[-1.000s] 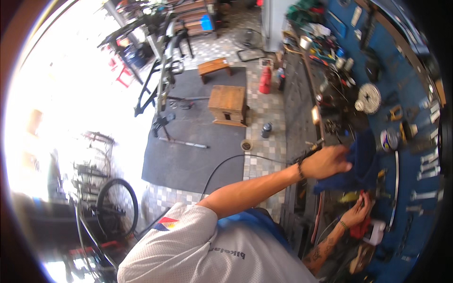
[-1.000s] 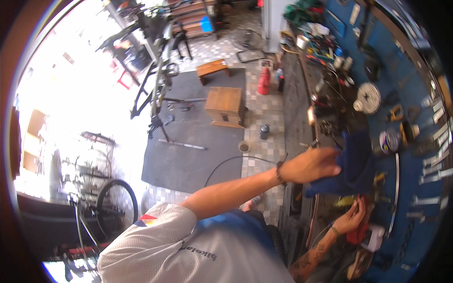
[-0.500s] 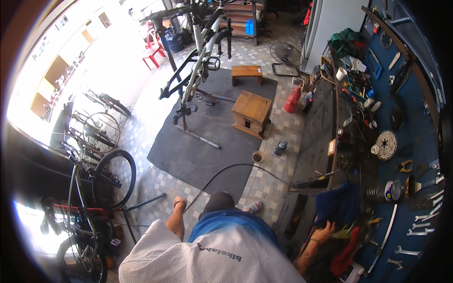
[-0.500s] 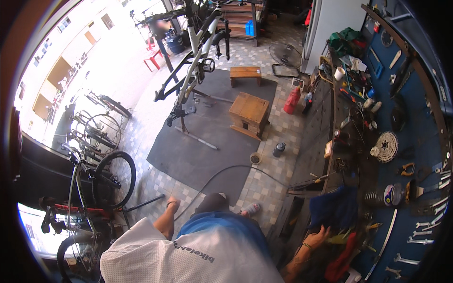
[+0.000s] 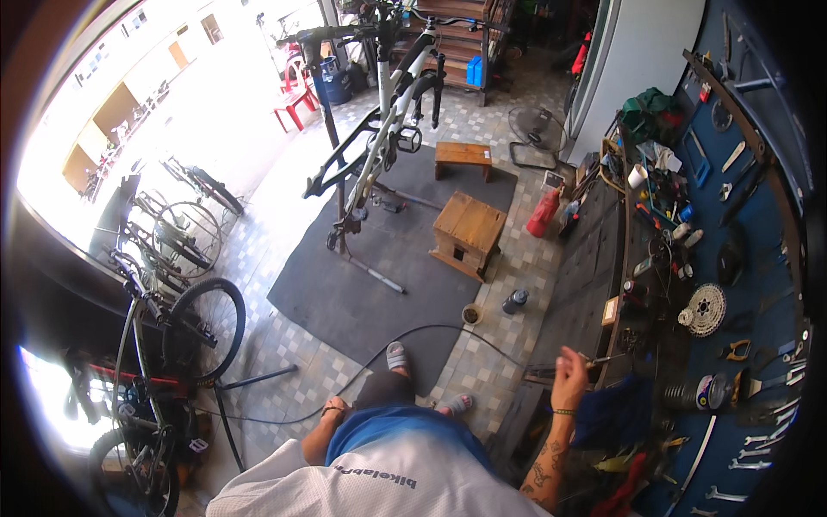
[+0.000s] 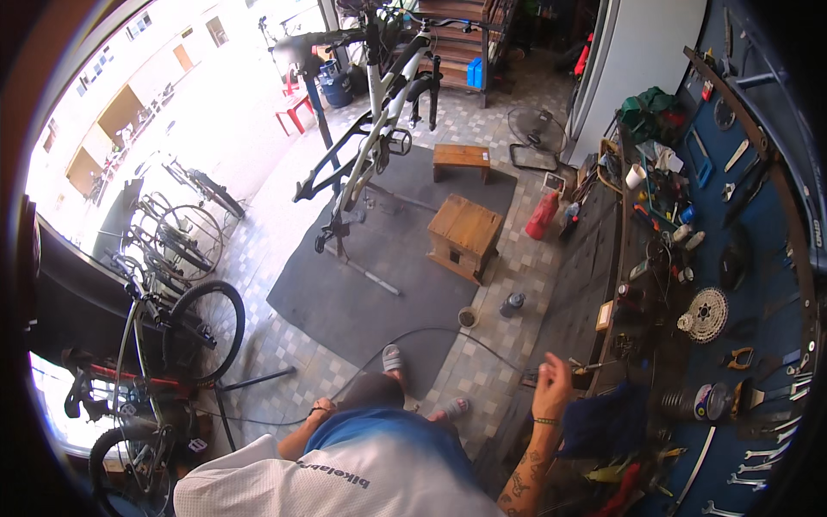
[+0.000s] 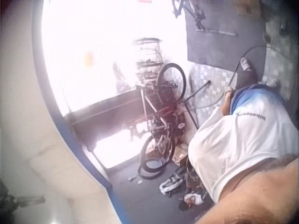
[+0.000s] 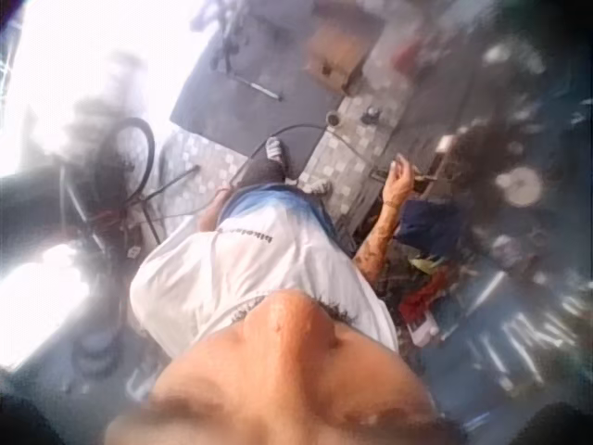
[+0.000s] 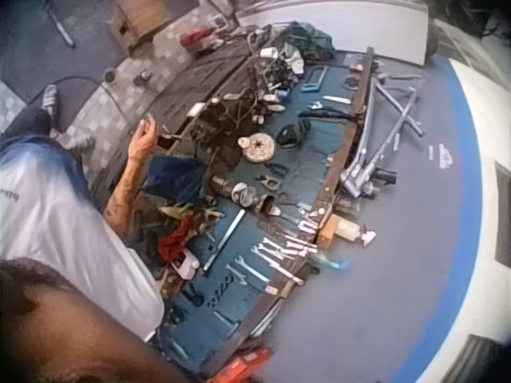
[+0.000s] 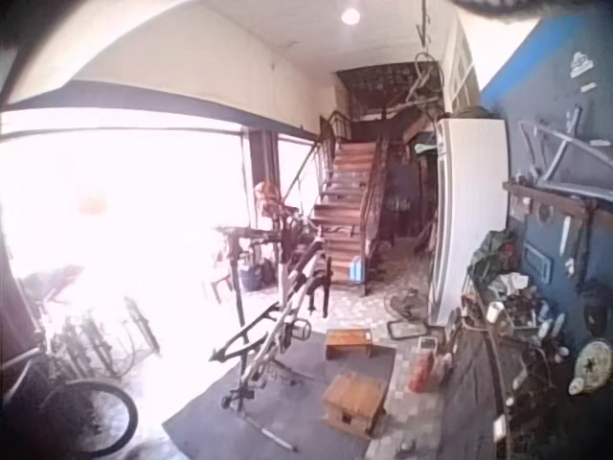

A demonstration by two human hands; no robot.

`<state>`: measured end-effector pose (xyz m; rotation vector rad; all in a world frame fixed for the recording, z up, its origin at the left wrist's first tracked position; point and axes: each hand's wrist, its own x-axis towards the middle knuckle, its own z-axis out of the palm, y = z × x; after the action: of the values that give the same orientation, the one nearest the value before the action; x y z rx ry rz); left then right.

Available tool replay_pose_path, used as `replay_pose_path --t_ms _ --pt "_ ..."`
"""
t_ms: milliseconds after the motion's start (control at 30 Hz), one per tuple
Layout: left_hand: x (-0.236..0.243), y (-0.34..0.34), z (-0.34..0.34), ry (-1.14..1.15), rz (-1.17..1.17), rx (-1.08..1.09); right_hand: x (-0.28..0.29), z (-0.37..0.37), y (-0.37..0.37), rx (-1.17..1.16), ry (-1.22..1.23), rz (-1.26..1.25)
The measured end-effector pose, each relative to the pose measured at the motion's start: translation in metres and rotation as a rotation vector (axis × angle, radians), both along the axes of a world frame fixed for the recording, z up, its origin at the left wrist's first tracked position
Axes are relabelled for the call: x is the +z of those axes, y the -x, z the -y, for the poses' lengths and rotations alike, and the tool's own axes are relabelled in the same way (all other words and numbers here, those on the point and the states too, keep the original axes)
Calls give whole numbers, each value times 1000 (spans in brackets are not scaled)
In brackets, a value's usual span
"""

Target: The person searches through drawers and a box for parts, then wipes a bicycle cable with a cloth. They insert the cable into the bicycle frame and use a tool to adjust a component on the frame.

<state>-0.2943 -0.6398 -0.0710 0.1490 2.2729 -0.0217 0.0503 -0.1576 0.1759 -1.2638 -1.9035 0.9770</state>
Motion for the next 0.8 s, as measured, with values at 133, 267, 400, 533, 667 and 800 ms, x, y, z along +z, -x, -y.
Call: replay_pose_path --t_ms 133,267,400,533,667,800 --pt "44 35 -49 -123 -41 198 -25 15 59 206 79 166" --pt "23 78 -87 -389 -116 174 -27 54 125 277 233 135" --pt "26 117 -114 -550 149 373 -29 83 177 436 312 252" --pt "-40 185 -64 -707 490 722 -39 93 218 503 451 392" --pt "-27 197 -54 -619 412 649 -57 86 228 450 438 562" --pt "-51 239 -11 -721 690 915 -62 77 237 415 434 592"
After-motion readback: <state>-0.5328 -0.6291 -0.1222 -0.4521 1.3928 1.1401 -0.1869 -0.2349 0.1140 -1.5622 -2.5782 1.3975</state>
